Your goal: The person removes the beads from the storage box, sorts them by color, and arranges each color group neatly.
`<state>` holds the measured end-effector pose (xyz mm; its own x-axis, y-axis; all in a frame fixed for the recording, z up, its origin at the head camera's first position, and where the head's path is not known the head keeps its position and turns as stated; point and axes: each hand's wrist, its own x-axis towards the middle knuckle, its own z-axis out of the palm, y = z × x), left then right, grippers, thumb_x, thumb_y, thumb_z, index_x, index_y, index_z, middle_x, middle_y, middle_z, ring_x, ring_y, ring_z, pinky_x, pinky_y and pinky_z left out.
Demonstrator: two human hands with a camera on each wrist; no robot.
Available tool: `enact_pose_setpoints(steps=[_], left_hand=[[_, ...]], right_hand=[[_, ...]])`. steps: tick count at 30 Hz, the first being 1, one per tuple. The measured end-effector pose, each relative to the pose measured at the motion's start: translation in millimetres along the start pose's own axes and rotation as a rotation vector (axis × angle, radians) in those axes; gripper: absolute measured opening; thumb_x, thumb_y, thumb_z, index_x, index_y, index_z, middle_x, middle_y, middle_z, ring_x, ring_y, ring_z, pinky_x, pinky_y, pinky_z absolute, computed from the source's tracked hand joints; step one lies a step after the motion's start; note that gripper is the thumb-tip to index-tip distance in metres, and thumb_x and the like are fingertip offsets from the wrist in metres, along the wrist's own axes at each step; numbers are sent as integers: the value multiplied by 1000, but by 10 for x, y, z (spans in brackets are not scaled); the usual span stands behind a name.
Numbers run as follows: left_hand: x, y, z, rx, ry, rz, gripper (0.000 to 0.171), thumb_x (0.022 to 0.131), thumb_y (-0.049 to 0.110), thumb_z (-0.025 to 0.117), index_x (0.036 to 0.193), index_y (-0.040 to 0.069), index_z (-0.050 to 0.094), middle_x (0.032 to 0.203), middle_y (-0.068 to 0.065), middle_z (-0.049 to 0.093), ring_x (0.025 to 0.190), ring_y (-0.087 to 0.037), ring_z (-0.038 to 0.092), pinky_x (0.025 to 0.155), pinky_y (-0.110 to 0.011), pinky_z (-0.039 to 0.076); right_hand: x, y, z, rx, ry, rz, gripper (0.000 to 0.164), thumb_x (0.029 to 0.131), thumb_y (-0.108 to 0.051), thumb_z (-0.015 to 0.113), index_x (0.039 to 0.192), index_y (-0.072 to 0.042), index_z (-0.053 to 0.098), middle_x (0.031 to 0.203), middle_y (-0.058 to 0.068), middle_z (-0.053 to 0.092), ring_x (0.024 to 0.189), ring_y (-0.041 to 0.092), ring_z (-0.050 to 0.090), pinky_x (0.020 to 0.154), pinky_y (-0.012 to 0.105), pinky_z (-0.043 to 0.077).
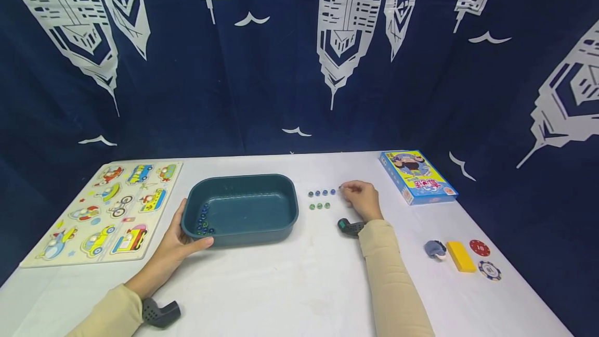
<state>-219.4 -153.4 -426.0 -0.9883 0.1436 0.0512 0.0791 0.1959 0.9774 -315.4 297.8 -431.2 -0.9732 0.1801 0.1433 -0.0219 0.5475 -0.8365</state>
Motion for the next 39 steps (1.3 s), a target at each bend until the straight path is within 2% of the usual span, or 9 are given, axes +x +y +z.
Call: enact_pose_setpoints(steps=[5, 11, 13, 18, 23, 26, 31, 36, 39], left_hand=[[4, -4, 3, -5, 2, 16, 123, 80, 16, 83, 160, 20, -11, 167, -5, -9, 153, -28, -9, 122, -54, 0], [4, -14, -1, -18, 5, 31, 123, 80, 15, 83, 160, 19, -10, 167, -5, -8, 153, -28, -9, 122, -54, 0], [4, -17, -2, -25, 4, 36, 123, 80, 14, 83, 160, 19, -10, 167, -5, -8, 153, -28, -9, 122, -54, 0], [3, -22, -9, -33, 3, 40, 123, 80, 13, 83, 160, 19, -10, 167, -5, -7, 153, -28, -8, 122, -54, 0], [7, -22, -7, -21, 8, 32, 124, 79, 14, 84, 160, 18, -10, 167, -6, -8, 153, -29, -8, 122, -54, 0], [8, -25, -5, -26, 10, 32, 124, 78, 14, 84, 160, 18, -9, 167, -6, -8, 153, -29, -8, 122, -53, -1], [18, -39, -6, -53, 4, 46, 123, 79, 14, 84, 160, 17, -9, 167, -6, -8, 153, -28, -9, 122, -53, -2], [22, -60, -15, -58, 1, 43, 124, 78, 14, 84, 160, 17, -9, 167, -7, -6, 153, -29, -8, 123, -53, -2], [23, -75, -16, -42, 6, 30, 124, 78, 17, 85, 160, 18, -8, 168, -5, -4, 153, -28, -6, 123, -52, -1]], right_hand=[[-17, -27, 16, -89, -1, 11, 24, 92, -16, 70, 110, 0, 72, 80, 6, 70, 58, 12, 61, 57, 21, 50], [-4, -26, 27, -79, -5, 14, 28, 93, -17, 68, 115, 0, 71, 86, 9, 70, 60, 12, 61, 57, 21, 52], [10, -26, 27, -37, -6, 19, 30, 95, -19, 65, 118, 0, 69, 89, 9, 68, 61, 11, 60, 57, 21, 53], [40, -89, 2, 160, 17, 68, 35, 101, -23, 57, 127, -1, 64, 94, 9, 60, 61, 8, 55, 53, 21, 53], [22, -342, -83, 243, 2, 77, 38, 103, -26, 53, 133, -3, 60, 110, 10, 60, 68, 7, 54, 58, 18, 52], [7, -580, -98, 266, -58, 28, 38, 103, -26, 54, 132, -2, 60, 114, 12, 60, 75, 9, 55, 64, 18, 53], [-30, -1016, 12, 276, -256, -91, 34, 100, -22, 59, 126, 1, 63, 105, 12, 61, 78, 14, 57, 65, 22, 54], [-38, -1373, 294, 226, -447, -249, 27, 97, -13, 61, 120, 2, 66, 102, 21, 65, 73, 17, 58, 59, 25, 55], [-28, -1531, 518, 177, -573, -350, 24, 97, -10, 63, 118, 0, 69, 104, 26, 66, 72, 25, 60, 59, 30, 56]])
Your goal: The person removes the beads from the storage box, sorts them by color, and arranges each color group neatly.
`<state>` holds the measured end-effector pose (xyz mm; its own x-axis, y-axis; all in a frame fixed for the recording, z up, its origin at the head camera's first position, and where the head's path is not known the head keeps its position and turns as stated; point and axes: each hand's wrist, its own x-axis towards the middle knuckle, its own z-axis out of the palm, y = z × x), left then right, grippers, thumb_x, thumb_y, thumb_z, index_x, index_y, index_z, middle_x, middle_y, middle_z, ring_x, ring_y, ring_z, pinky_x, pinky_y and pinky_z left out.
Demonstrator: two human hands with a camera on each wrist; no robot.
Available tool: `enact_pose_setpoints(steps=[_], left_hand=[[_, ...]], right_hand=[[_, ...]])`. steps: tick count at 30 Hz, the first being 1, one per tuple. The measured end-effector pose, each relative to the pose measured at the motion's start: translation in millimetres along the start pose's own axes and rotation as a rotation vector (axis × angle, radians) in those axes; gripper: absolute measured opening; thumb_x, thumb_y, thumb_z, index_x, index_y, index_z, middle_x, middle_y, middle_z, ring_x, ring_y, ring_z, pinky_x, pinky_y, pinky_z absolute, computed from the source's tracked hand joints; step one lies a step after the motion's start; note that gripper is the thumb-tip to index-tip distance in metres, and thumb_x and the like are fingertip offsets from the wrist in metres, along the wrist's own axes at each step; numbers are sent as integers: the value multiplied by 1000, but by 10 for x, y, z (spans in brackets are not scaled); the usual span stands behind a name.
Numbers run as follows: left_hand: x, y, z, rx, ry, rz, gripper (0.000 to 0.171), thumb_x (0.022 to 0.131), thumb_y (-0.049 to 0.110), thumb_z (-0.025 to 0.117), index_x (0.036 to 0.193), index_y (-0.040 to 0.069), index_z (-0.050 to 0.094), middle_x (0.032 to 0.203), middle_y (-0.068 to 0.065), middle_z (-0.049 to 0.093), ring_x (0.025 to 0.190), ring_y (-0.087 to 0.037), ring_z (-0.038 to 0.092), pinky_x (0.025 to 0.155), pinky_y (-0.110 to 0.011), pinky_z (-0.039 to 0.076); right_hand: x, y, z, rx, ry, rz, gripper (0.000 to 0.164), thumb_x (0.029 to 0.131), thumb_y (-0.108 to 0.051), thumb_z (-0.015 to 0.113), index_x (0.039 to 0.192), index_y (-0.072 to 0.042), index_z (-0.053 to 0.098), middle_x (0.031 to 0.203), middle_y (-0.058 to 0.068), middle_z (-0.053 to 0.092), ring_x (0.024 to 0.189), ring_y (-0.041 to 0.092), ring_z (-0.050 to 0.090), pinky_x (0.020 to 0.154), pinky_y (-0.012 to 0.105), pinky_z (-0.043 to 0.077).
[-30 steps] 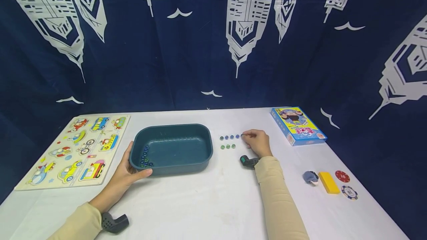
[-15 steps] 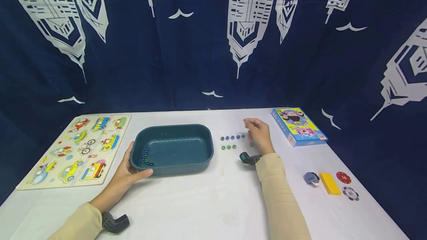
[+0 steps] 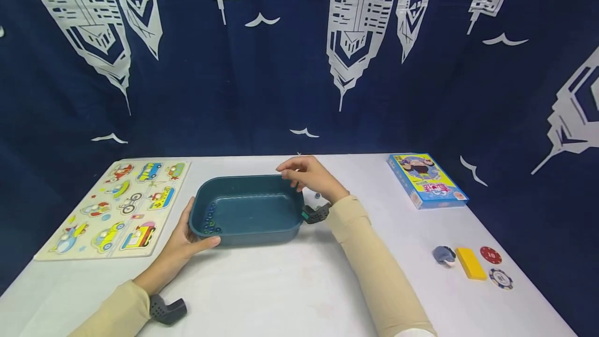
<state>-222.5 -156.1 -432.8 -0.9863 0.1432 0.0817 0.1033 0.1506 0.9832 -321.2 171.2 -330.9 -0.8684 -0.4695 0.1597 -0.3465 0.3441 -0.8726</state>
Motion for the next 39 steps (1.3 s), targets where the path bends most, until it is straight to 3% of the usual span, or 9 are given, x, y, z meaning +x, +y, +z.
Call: enact_pose_setpoints(steps=[3, 6, 14, 21, 24, 28, 32, 39], left_hand=[[4, -12, -7, 11, -3, -20, 124, 78, 21, 85, 161, 22, -8, 168, -2, -3, 153, -27, -6, 123, -51, -1], [12, -17, -16, 18, -10, -35, 125, 78, 24, 86, 160, 24, -8, 168, 0, -4, 153, -26, -6, 123, -51, -1], [8, -7, -35, 3, -15, -39, 124, 79, 23, 85, 160, 23, -8, 168, -2, -3, 153, -27, -5, 123, -50, 1], [3, -20, -31, -33, -22, -22, 123, 79, 21, 85, 160, 22, -8, 168, -1, 0, 153, -26, -3, 124, -50, 1], [8, -33, -29, -30, -25, -18, 124, 79, 22, 85, 160, 23, -8, 168, -1, -1, 154, -25, -4, 124, -49, 1], [15, -32, -20, -26, -30, -20, 124, 80, 23, 85, 160, 23, -9, 168, 0, -2, 153, -23, -6, 124, -48, 0], [9, -12, -19, -24, -34, -21, 124, 80, 23, 84, 160, 24, -10, 168, 0, -3, 153, -23, -6, 124, -47, 0], [1, -31, -20, -19, -25, 0, 124, 79, 23, 85, 160, 20, -9, 168, -1, -4, 153, -23, -6, 124, -46, 1]], right_hand=[[173, -67, 213, -32, -155, -39, 24, 98, -10, 63, 119, -3, 70, 105, 28, 66, 73, 36, 60, 62, 40, 58], [334, -104, 422, -54, -290, -55, 27, 98, -8, 61, 124, -1, 67, 104, 30, 64, 73, 37, 59, 63, 44, 57], [680, -192, 891, -189, -492, -10, 34, 99, -8, 59, 132, -2, 62, 112, 21, 69, 80, 26, 65, 65, 31, 57], [886, -177, 1171, -256, -551, 64, 38, 97, -4, 61, 135, -6, 61, 92, 11, 67, 74, 17, 63, 62, 28, 57], [928, -158, 1257, -300, -553, 84, 38, 97, -5, 60, 135, -10, 61, 98, 7, 67, 75, 17, 64, 64, 28, 58], [944, -181, 1323, -361, -538, 101, 36, 97, -6, 62, 132, -12, 64, 102, 8, 68, 74, 19, 67, 64, 29, 59], [960, -227, 1377, -422, -516, 105, 34, 96, -5, 64, 129, -11, 65, 88, 6, 68, 70, 17, 66, 61, 27, 59], [990, -232, 1478, -561, -446, 97, 23, 91, -5, 70, 113, -11, 71, 79, 1, 66, 64, 14, 65, 59, 23, 56]])
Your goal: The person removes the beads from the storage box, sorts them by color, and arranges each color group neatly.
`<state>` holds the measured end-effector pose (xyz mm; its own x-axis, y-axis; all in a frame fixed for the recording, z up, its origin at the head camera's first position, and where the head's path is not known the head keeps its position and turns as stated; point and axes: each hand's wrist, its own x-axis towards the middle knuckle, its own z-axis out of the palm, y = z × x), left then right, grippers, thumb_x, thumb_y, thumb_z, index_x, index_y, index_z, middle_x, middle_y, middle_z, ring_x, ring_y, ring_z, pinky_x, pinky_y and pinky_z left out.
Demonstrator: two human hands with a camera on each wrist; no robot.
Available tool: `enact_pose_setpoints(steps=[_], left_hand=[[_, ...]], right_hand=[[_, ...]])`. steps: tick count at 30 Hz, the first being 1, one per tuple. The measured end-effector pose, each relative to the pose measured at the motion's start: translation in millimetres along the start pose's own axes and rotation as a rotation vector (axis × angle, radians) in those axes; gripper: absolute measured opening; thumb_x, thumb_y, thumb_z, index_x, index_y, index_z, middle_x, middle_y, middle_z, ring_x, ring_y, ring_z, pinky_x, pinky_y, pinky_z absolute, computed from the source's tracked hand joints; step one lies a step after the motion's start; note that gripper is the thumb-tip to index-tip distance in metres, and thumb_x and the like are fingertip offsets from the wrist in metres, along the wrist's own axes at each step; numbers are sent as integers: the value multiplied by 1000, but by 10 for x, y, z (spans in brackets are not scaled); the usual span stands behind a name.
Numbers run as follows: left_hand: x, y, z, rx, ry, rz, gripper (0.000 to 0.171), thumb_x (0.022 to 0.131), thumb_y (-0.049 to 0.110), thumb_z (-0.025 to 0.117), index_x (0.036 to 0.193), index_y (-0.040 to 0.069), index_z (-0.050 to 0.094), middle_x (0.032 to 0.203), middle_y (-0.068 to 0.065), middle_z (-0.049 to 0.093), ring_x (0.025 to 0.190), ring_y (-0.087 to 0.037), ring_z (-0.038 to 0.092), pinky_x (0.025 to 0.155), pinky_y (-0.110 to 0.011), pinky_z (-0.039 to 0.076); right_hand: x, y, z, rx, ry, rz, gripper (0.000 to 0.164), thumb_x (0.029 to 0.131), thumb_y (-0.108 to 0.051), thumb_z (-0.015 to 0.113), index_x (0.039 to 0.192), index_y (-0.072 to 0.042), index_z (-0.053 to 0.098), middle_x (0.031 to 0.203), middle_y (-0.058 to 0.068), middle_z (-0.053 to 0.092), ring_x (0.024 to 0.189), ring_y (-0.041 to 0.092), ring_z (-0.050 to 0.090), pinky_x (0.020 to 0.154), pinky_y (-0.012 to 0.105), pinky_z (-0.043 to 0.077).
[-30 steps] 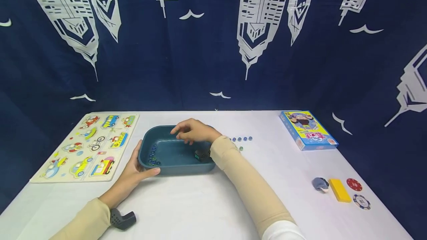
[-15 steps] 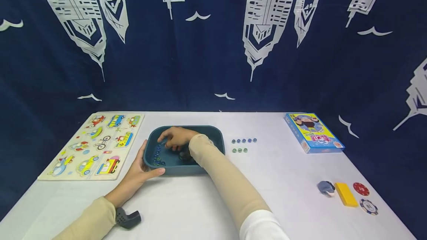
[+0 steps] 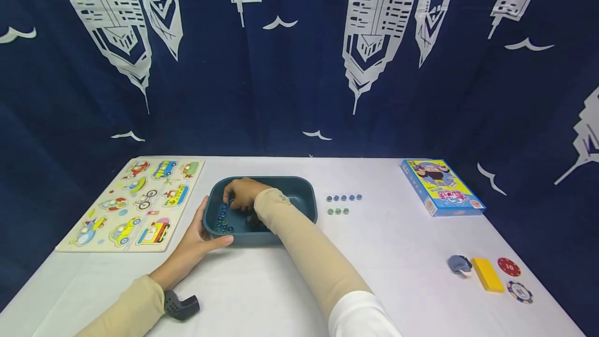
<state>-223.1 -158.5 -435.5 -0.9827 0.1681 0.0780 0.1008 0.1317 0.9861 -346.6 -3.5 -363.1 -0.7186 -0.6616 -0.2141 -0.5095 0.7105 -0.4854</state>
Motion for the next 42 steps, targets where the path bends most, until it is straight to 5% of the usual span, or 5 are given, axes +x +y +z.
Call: enact_pose_setpoints(steps=[8, 14, 21, 27, 42], left_hand=[[15, -21, 32, -1, -5, -10, 124, 79, 23, 85, 160, 21, -9, 168, -2, -2, 153, -25, -5, 124, -48, 0], [11, -7, 40, -5, -11, -20, 124, 79, 23, 85, 160, 22, -9, 168, -1, -3, 153, -25, -5, 124, -48, 1], [4, 25, 20, 34, 3, -41, 124, 79, 26, 85, 160, 24, -8, 168, 0, -4, 153, -26, -5, 123, -50, 2], [2, 30, 25, 44, 14, -41, 125, 78, 25, 86, 160, 23, -8, 168, -2, -3, 153, -27, -4, 124, -49, 2], [1, 10, 13, 44, 24, -24, 125, 78, 23, 86, 161, 21, -8, 168, -3, -4, 153, -28, -4, 123, -49, 2]], right_hand=[[-46, 82, -22, 8, -6, 2, 7, 89, -9, 73, 96, -11, 71, 75, 1, 68, 64, 14, 65, 60, 23, 57], [-238, 203, -195, 188, -34, -88, 10, 91, -7, 70, 101, -7, 71, 86, 5, 72, 73, 18, 69, 66, 27, 59], [-607, 312, -380, 457, 17, -269, 21, 95, -4, 64, 113, 7, 66, 98, 32, 65, 74, 24, 62, 72, 37, 58], [-971, 541, -480, 590, 195, -285, 25, 94, -7, 67, 115, 7, 65, 91, 22, 65, 75, 33, 62, 73, 53, 58], [-1735, 1422, -596, 890, 698, -53, 21, 97, -12, 65, 116, -3, 62, 91, -1, 65, 76, 13, 61, 68, 23, 57]])
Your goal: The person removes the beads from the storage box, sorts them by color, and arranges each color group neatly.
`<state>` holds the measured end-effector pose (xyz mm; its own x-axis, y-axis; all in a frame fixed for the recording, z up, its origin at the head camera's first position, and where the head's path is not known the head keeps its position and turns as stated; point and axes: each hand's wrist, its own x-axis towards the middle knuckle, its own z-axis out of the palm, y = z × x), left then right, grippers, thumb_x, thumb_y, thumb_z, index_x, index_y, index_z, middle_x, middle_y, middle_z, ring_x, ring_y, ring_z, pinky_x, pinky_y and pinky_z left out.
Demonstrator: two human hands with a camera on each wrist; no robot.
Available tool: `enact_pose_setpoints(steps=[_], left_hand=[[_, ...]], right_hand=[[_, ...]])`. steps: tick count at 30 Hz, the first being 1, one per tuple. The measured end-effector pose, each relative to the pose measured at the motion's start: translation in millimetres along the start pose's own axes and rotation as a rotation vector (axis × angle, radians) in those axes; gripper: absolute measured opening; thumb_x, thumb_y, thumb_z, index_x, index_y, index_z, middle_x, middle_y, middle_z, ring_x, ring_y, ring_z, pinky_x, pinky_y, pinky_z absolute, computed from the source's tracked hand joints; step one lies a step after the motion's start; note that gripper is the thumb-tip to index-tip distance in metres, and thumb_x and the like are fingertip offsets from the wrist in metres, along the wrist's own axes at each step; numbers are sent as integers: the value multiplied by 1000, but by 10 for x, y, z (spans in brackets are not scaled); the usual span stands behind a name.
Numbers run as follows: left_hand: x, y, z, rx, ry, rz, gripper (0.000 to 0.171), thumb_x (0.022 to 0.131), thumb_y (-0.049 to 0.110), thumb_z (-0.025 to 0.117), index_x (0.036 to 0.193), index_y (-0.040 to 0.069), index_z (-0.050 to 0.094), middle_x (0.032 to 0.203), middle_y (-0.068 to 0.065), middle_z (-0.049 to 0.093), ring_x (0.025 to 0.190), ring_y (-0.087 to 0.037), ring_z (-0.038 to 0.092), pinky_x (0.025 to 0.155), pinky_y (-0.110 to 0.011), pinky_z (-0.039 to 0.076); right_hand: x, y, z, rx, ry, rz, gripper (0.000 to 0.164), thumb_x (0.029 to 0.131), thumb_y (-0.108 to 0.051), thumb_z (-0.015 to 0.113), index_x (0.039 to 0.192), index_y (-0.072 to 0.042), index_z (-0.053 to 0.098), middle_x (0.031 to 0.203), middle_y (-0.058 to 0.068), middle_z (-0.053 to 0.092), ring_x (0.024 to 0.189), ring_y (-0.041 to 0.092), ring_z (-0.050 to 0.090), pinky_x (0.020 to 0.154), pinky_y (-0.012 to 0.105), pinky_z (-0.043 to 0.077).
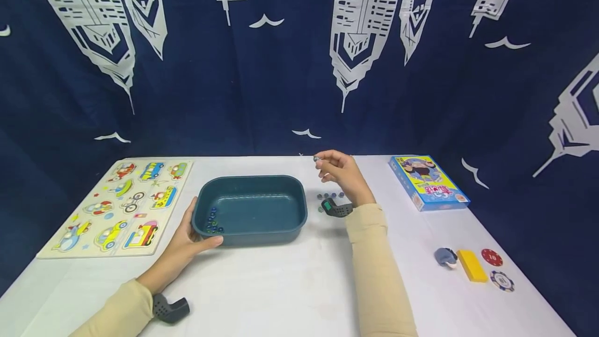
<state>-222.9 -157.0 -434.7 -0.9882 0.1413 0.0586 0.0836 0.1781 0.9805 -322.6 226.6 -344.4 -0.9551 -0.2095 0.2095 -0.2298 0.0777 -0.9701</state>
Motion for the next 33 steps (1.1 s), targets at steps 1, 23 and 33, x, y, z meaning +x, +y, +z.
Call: enact_pose_setpoints(steps=[1, 23, 33], left_hand=[[-1, 4, 0, 1, 0, 3, 125, 78, 22, 86, 160, 21, -8, 168, -3, -4, 153, -29, -4, 123, -49, 3], [0, 24, 5, 9, 4, -2, 123, 80, 20, 84, 160, 21, -10, 167, -4, -9, 153, -28, -8, 123, -52, 0], [0, 39, 15, 28, -7, -5, 123, 80, 20, 83, 160, 23, -11, 167, -5, -7, 153, -30, -6, 123, -52, 3]], right_hand=[[-17, 35, -69, 9, 26, 9, 20, 97, -13, 65, 115, -4, 62, 91, -1, 65, 77, 12, 61, 68, 23, 57], [-305, 808, -749, -327, 283, 320, 34, 95, -13, 63, 124, 6, 60, 73, 0, 59, 58, 7, 55, 54, 19, 53], [-336, 855, -746, -515, 304, 339, 31, 94, -17, 66, 118, 3, 66, 72, 3, 62, 61, 12, 57, 55, 21, 54]])
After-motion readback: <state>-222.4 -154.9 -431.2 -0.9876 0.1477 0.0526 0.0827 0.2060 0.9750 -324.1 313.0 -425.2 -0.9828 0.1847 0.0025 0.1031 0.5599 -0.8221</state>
